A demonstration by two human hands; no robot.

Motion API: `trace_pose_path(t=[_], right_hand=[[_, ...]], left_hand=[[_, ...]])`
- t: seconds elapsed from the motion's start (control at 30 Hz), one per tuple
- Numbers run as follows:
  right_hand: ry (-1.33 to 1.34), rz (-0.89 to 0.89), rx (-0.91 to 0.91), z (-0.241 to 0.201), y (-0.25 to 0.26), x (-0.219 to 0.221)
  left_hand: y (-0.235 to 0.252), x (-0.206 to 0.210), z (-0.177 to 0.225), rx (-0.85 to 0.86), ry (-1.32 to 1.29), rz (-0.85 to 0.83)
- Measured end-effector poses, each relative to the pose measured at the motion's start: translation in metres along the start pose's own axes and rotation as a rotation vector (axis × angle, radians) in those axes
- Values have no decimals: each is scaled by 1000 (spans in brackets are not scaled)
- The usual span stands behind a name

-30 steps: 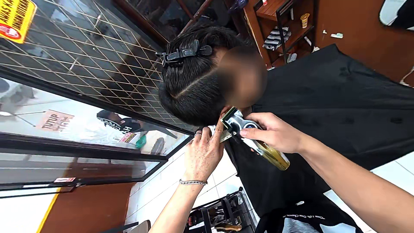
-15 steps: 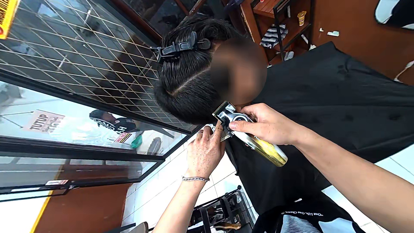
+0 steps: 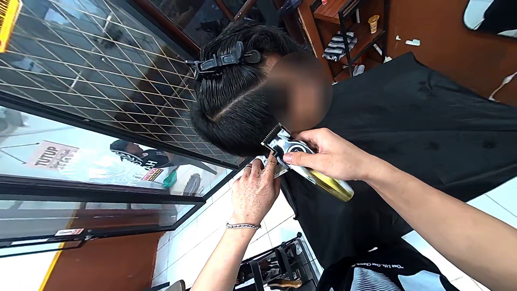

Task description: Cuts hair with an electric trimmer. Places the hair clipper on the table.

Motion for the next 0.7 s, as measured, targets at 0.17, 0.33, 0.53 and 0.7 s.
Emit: trace_pose_path(t=[0.17, 0.33, 0.53, 0.7], right_hand=[[-4, -18, 22, 1, 0, -1], [-40, -30, 13, -2, 0, -2], [-69, -20, -6, -1, 3, -3], [-48, -7, 28, 0, 2, -6]], left_hand=[[0, -2, 0, 2, 6, 0], [0, -1, 0, -8, 18, -23], [1, -1, 1, -3, 25, -16], [1, -3, 1, -20, 49, -8]])
Point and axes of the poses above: each hand's wrist, its own y-axis towards the middle knuckle, its own x-axis out of the palm, z = x × y, the point moved 7 cm from there along y, towards the middle knuckle, and after that the axes turned 3 degrees about -x, right-handed, at the moved point
